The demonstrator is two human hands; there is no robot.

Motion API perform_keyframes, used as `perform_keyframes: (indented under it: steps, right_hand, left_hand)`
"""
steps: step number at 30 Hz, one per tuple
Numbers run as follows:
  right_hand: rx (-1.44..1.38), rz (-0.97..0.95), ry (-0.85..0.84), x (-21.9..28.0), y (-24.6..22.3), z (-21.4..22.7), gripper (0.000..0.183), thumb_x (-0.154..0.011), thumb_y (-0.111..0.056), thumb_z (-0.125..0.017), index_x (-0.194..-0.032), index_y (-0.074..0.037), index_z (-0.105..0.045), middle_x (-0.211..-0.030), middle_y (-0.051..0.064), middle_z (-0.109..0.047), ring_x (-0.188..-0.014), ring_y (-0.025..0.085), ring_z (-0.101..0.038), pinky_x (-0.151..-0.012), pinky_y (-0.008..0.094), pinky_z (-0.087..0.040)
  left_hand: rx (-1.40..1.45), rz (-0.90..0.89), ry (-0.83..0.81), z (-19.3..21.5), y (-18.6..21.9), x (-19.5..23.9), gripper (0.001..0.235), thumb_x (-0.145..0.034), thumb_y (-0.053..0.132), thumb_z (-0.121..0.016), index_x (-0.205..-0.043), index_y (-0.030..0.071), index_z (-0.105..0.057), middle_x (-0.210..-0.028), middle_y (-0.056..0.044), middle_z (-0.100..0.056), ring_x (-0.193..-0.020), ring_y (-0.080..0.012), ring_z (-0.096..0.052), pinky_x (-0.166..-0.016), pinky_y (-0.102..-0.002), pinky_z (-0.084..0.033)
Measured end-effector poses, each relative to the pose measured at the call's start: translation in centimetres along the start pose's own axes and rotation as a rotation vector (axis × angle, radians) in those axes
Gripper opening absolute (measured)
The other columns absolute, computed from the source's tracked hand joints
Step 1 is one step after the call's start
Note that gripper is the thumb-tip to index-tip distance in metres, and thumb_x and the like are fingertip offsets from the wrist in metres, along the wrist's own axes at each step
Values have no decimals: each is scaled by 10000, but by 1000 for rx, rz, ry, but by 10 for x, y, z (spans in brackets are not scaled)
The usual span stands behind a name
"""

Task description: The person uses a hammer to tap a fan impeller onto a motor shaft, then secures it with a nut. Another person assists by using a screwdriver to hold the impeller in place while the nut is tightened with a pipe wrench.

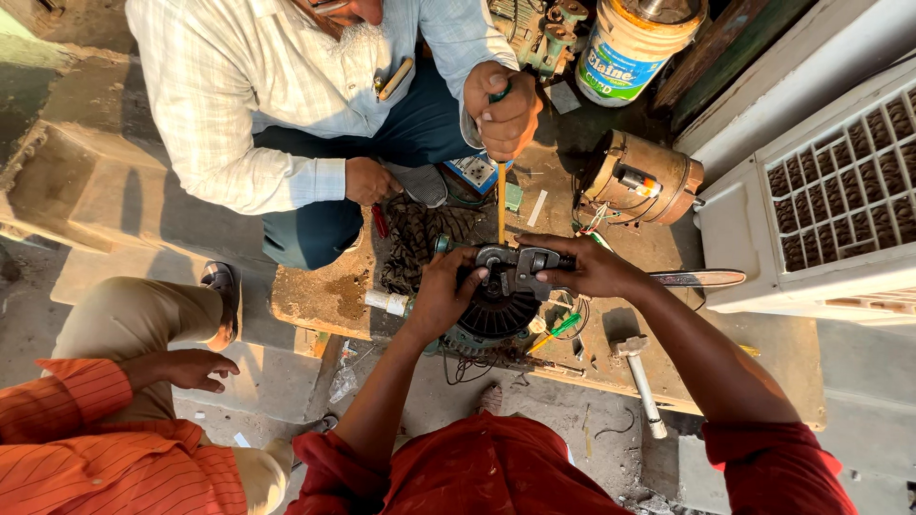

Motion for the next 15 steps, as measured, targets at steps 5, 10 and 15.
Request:
perform_keyframes:
  steps: [5,10,15]
  right_hand:
    - [63,-147,-96,-8,1,3,682,-882,-256,-755,-1517,-285,-508,-1323,0,-744,-772,198,-750,-802,351,-616]
    - [2,100,-74,-11,3,1,675,-887,-237,-757,-1509,-220,-494,-1512,74,-585,-1236,214,-661,-1015,400,-543]
    - [-72,-33,-76,-5,19,-5,706,-877,-269,-760,-1526,-234,-485,-1490,59,-621,-1303,210,-641,-1090,399,-515]
  left_hand:
    - [-64,-27,-13,0,-1,1,302,-971,240,-710,-1220,94,-622,-915,-61,-684,-915,-258,-600,-889,-441,-397]
    - [-3,-22,-13,3,3,0,437,-915,197,-721,-1330,119,-609,-850,-52,-650,-861,-254,-590,-856,-436,-401]
    - [-39,-44,-29,5,7,-4,435,-893,184,-750,-1312,129,-647,-801,-48,-650,-825,-252,-581,-811,-427,-433]
Point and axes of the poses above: each hand's wrist, its own x-axis away from the middle knuckle, its own z-axis out of the back of the hand, y = z × x, the point moved 3 cm from there along -x, towards the middle knuckle
